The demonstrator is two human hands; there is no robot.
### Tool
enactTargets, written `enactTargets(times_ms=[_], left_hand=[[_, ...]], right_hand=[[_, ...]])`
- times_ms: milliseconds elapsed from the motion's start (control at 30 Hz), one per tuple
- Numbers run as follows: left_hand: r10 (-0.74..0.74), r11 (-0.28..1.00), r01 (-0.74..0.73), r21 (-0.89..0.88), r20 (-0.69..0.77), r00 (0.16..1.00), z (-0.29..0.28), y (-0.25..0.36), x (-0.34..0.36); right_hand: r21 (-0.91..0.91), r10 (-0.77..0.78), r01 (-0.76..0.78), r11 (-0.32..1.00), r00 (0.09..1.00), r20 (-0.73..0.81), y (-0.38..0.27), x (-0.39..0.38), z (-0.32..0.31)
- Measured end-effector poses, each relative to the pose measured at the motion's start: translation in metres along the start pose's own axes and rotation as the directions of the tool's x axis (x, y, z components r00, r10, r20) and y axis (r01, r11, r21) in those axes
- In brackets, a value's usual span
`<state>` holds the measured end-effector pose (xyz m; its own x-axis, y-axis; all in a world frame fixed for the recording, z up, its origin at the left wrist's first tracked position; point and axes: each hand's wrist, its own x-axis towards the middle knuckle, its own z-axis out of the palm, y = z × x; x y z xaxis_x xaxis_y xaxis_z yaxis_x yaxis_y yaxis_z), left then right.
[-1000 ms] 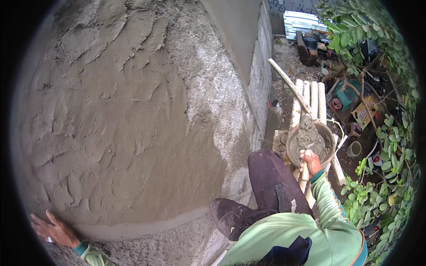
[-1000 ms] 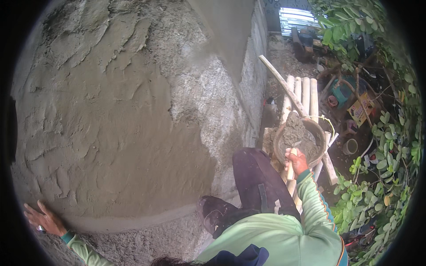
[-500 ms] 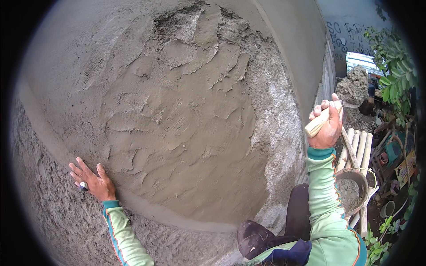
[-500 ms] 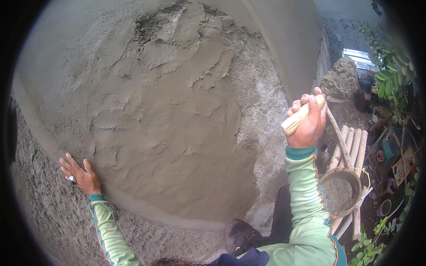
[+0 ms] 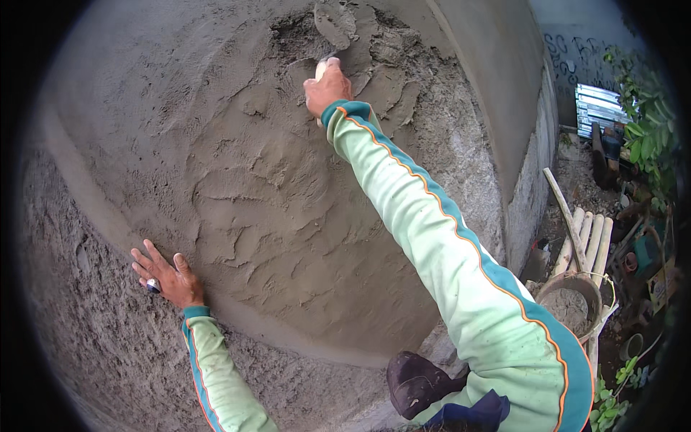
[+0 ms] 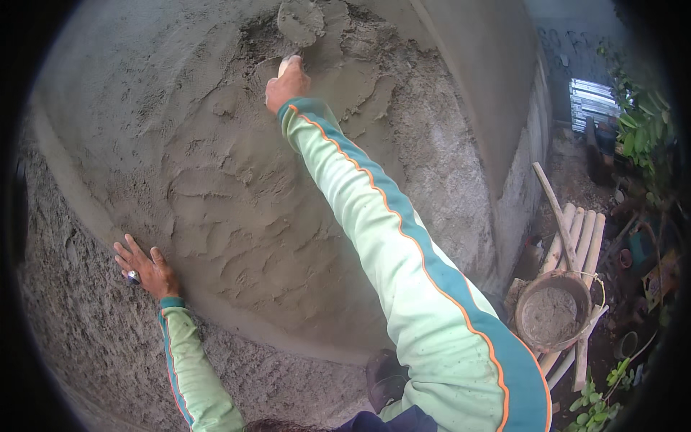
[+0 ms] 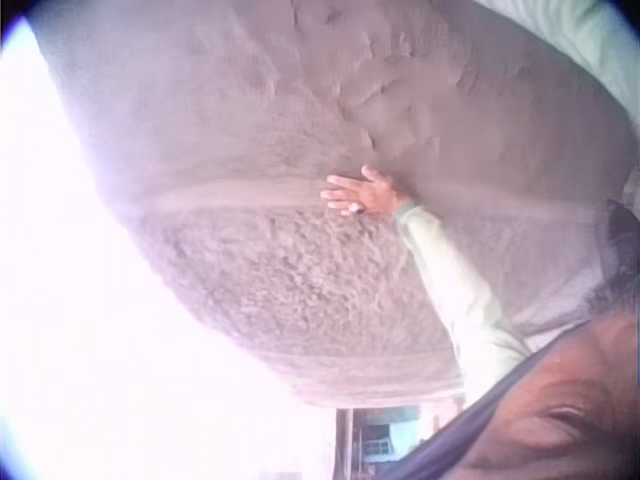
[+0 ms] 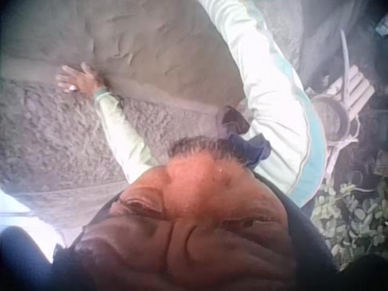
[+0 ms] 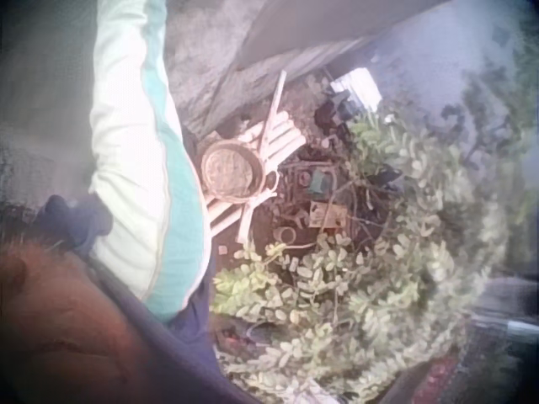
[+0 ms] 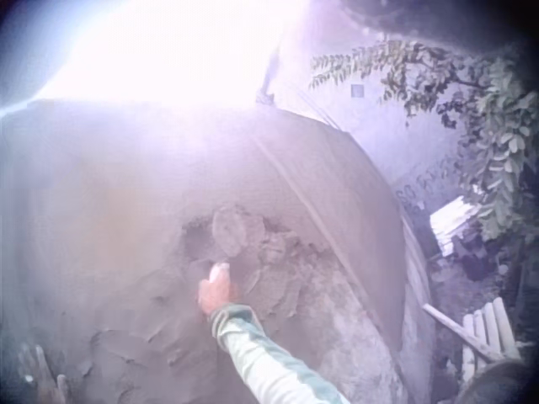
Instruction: The person scoops wet cement from a bucket using a trowel and applies it to a vertical wall. They repeatedly smooth and spread the cement across the surface to create an even layer.
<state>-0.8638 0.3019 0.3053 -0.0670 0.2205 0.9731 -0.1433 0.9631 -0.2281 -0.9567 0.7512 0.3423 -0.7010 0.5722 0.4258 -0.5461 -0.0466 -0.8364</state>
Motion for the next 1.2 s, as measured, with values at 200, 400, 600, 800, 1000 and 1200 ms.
enactTargets(times_ms=[200, 400, 600, 800, 1000, 1200], left_hand=[[0.002, 0.998, -0.002, -0.07, -0.007, 1.0, -0.002, 0.0, -0.001], [-0.006, 0.996, 0.005, -0.091, -0.012, 1.0, 0.001, 0.001, -0.003], [0.008, 0.999, -0.009, -0.048, -0.031, 0.999, 0.001, 0.001, -0.001], [0.009, 1.0, -0.009, -0.011, -0.025, 1.0, 0.0, 0.001, -0.001], [0.036, 0.999, -0.036, -0.017, -0.02, 0.999, -0.001, 0.003, 0.001], [0.027, 0.999, -0.027, -0.025, -0.006, 1.0, 0.0, 0.003, 0.0]], right_hand=[[-0.157, -0.062, 0.127, 0.979, 0.93, 0.362, 0.175, -0.166, -0.057], [-0.134, 0.396, -0.409, 0.903, 0.911, -0.113, 0.286, -0.157, -0.215], [-0.061, 0.04, -0.04, 0.997, 0.999, 0.001, 0.27, -0.055, -0.224], [-0.347, -0.194, 0.177, 0.921, 0.981, -0.017, 0.169, 0.043, -0.155], [-0.485, -0.38, 0.386, 0.784, 0.918, 0.116, 0.067, 0.118, -0.077], [-0.635, -0.422, 0.317, 0.704, 0.907, -0.015, 0.047, 0.216, -0.055]])
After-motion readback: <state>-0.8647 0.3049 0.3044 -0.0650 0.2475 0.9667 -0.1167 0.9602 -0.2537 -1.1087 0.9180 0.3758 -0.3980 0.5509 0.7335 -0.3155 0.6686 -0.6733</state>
